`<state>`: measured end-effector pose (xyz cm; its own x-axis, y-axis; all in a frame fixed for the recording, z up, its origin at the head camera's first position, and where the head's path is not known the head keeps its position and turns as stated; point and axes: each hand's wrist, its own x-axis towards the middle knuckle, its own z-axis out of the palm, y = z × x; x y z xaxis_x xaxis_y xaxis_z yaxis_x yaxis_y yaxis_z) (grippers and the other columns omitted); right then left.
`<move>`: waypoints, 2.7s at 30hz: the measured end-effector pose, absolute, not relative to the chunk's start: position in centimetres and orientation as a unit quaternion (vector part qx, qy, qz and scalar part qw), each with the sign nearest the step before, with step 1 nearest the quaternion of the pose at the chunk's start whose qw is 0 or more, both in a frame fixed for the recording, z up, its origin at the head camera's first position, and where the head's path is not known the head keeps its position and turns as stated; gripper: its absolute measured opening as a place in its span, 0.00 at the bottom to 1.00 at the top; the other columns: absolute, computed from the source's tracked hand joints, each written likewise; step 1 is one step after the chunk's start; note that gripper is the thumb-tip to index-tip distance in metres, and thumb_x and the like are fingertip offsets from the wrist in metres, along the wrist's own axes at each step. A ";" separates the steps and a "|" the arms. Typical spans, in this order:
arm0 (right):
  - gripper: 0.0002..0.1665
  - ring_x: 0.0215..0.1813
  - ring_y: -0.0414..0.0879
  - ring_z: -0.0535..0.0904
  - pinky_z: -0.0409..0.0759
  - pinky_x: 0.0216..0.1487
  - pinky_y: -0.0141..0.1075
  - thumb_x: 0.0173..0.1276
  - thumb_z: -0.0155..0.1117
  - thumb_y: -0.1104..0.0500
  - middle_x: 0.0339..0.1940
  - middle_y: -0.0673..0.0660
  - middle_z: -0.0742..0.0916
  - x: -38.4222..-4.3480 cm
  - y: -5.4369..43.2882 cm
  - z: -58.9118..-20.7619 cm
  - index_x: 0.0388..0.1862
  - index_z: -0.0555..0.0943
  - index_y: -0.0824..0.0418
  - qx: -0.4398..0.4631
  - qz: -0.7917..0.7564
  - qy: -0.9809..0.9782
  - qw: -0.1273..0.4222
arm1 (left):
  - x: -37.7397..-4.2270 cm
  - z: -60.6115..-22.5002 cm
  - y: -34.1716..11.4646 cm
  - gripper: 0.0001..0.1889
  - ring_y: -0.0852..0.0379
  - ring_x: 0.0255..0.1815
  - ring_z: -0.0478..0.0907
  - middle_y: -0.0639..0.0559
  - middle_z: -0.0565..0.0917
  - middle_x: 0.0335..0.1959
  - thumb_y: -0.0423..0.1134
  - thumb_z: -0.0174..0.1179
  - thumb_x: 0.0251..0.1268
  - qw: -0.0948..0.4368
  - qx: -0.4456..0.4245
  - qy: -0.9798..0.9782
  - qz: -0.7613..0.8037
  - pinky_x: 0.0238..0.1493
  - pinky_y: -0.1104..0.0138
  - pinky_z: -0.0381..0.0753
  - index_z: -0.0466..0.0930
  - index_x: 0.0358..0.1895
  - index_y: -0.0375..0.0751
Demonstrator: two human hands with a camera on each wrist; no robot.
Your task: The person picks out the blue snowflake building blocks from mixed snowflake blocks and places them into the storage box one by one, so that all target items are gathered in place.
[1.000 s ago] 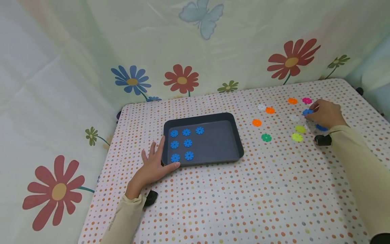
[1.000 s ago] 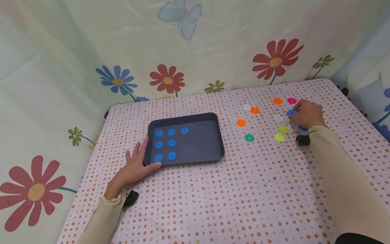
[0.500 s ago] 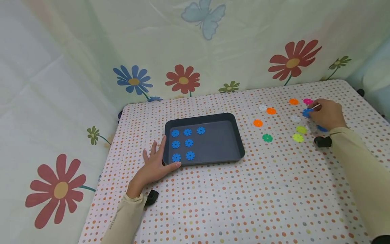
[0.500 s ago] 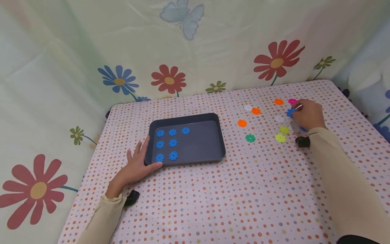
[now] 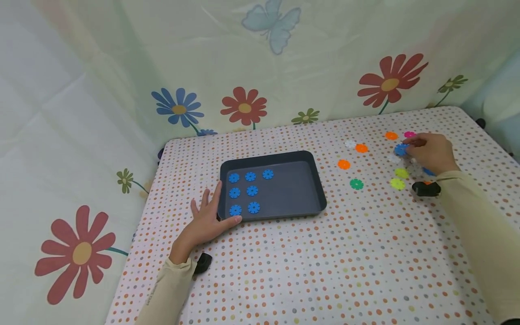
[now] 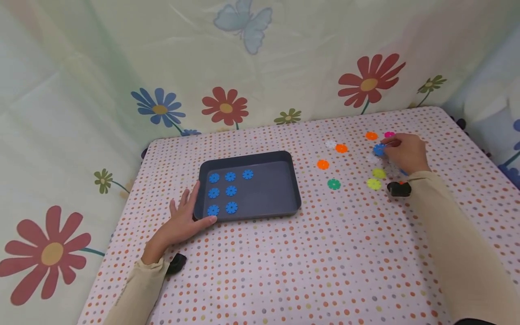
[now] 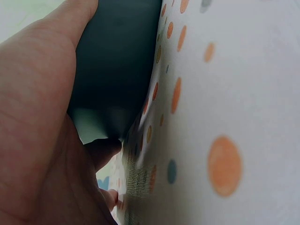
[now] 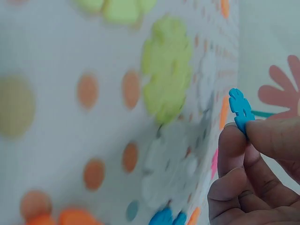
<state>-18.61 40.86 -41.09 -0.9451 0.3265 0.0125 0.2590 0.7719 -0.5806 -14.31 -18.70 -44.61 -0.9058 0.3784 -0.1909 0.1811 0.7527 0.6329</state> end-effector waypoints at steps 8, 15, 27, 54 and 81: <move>0.20 0.56 0.72 0.74 0.76 0.50 0.54 0.84 0.53 0.65 0.61 0.81 0.79 -18.7 38.8 -40.3 0.65 0.77 0.78 -0.139 0.335 -0.931 0.038 | -14.3 -44.7 -18.9 0.63 0.40 0.88 0.23 0.41 0.39 0.89 0.71 0.64 0.68 0.152 0.158 0.922 0.318 0.74 0.33 0.13 0.27 0.90 0.57; 0.21 0.54 0.67 0.76 0.74 0.46 0.47 0.84 0.58 0.62 0.58 0.78 0.82 -18.9 37.1 -39.6 0.66 0.79 0.75 -0.096 0.364 -0.926 0.023 | -14.3 -44.7 -18.7 0.63 0.43 0.88 0.23 0.43 0.40 0.90 0.71 0.64 0.68 0.156 0.153 0.923 0.318 0.75 0.36 0.12 0.27 0.90 0.58; 0.20 0.56 0.67 0.77 0.75 0.47 0.39 0.84 0.58 0.64 0.61 0.76 0.82 -19.2 33.6 -38.4 0.67 0.79 0.74 -0.055 0.389 -0.920 -0.013 | -14.5 -44.8 -18.7 0.63 0.43 0.88 0.23 0.42 0.40 0.90 0.70 0.64 0.68 0.153 0.152 0.925 0.312 0.75 0.36 0.12 0.27 0.90 0.58; 0.22 0.56 0.65 0.80 0.81 0.50 0.41 0.85 0.59 0.60 0.56 0.72 0.86 -18.6 30.9 -37.8 0.69 0.79 0.73 -0.036 0.432 -0.901 -0.028 | -14.3 -44.3 -18.6 0.63 0.43 0.88 0.23 0.41 0.39 0.89 0.70 0.65 0.68 0.165 0.143 0.926 0.308 0.75 0.38 0.10 0.27 0.90 0.57; 0.22 0.56 0.61 0.83 0.81 0.54 0.45 0.84 0.62 0.58 0.60 0.67 0.87 -18.8 27.1 -37.1 0.68 0.81 0.70 0.006 0.460 -0.886 -0.060 | -14.5 -44.7 -18.6 0.63 0.43 0.88 0.22 0.42 0.38 0.89 0.70 0.65 0.69 0.159 0.155 0.924 0.312 0.75 0.37 0.11 0.26 0.90 0.58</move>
<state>-18.75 27.07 -37.08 -0.9926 -0.0668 -0.1014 0.0446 0.5763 -0.8160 -14.46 -18.64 -44.73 -0.9011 0.3859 -0.1975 0.1873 0.7574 0.6255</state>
